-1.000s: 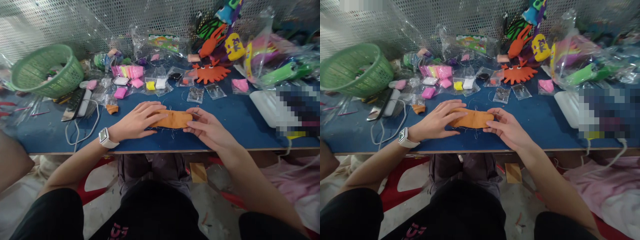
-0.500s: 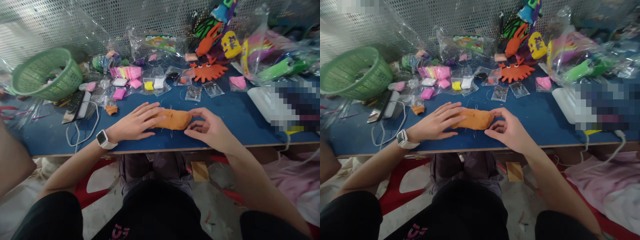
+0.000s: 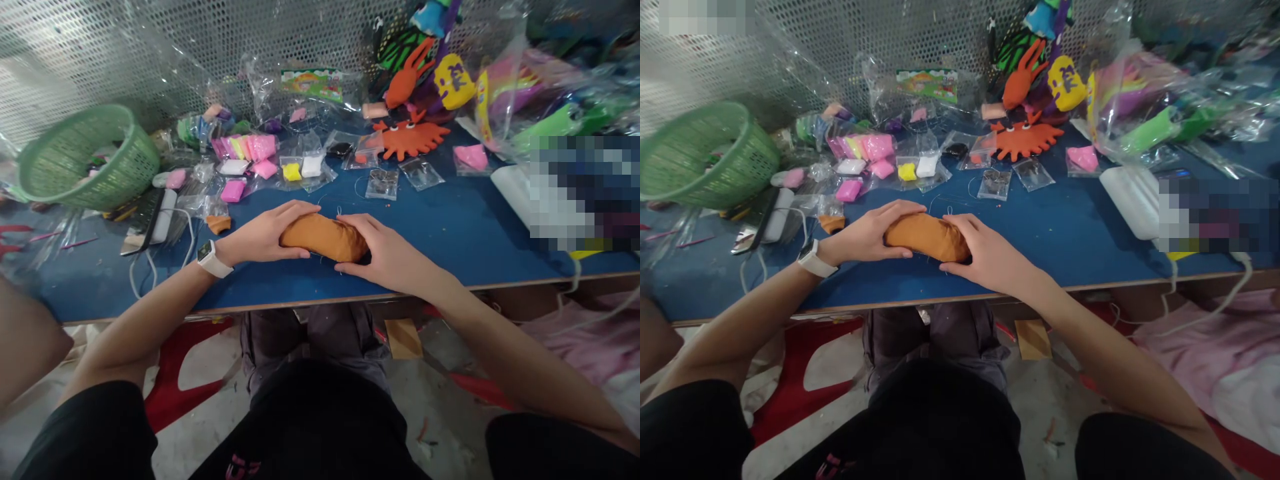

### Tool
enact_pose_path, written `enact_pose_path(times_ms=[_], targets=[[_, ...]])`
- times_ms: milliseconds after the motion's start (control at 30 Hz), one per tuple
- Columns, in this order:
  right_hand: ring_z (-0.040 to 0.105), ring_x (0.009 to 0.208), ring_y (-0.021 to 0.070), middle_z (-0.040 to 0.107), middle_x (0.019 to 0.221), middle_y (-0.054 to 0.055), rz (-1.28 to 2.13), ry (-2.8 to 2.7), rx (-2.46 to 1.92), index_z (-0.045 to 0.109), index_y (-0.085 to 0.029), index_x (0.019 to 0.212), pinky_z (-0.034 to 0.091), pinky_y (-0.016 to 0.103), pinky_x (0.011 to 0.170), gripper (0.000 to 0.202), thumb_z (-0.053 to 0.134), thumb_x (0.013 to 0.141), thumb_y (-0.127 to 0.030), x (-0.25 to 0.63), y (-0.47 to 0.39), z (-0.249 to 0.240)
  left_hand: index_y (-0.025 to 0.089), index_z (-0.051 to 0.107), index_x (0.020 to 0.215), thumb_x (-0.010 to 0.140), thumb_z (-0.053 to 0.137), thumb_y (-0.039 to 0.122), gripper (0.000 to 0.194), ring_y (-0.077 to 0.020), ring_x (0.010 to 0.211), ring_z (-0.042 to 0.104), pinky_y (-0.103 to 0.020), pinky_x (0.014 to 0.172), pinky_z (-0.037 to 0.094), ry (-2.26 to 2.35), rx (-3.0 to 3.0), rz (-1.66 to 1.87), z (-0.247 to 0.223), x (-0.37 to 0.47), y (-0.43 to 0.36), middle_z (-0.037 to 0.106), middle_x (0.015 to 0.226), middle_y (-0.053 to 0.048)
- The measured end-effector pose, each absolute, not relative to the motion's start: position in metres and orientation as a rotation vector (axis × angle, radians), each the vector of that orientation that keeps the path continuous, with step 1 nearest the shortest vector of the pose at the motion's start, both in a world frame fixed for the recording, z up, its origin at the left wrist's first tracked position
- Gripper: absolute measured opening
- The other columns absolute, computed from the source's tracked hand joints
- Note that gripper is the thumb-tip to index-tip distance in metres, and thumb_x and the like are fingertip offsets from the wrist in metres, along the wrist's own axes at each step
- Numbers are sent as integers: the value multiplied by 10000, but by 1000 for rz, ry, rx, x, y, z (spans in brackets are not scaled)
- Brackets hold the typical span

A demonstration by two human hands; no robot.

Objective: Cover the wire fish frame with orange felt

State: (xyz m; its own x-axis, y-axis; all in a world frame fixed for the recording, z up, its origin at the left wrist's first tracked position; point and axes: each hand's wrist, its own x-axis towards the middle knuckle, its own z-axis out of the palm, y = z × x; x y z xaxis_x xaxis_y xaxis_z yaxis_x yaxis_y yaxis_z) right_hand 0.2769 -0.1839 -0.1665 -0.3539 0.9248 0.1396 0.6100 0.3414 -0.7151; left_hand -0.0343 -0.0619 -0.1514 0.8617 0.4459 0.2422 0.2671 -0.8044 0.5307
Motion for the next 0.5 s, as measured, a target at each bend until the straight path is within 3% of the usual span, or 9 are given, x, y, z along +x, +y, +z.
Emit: enact_pose_path(times_ms=[267, 400, 500], targets=[[694, 1548, 501, 705, 1686, 159, 725, -2025, -1271, 634, -326, 1661, 596, 732, 1289, 741, 894, 989, -498, 295, -184, -160, 254, 648, 1700, 1024, 826, 805, 890, -425, 1577, 700, -618, 1367, 574, 444, 2537, 528, -146, -18, -62, 709, 1676, -227], [662, 1589, 497, 633, 1754, 172, 756, -2094, -1301, 577, -335, 1722, 602, 715, 1293, 787, 878, 1024, -540, 293, -192, -156, 253, 649, 1704, 1031, 826, 790, 879, -427, 1635, 659, -631, 1422, 524, 418, 2557, 507, -153, -23, -62, 673, 1728, -235], [619, 1638, 502, 571, 1814, 176, 771, -2129, -1325, 535, -342, 1763, 592, 711, 1315, 830, 858, 1049, -616, 285, -193, -157, 248, 628, 1720, 1058, 816, 746, 849, -422, 1613, 679, -624, 1387, 561, 420, 2561, 501, -157, -28, -61, 677, 1722, -237]])
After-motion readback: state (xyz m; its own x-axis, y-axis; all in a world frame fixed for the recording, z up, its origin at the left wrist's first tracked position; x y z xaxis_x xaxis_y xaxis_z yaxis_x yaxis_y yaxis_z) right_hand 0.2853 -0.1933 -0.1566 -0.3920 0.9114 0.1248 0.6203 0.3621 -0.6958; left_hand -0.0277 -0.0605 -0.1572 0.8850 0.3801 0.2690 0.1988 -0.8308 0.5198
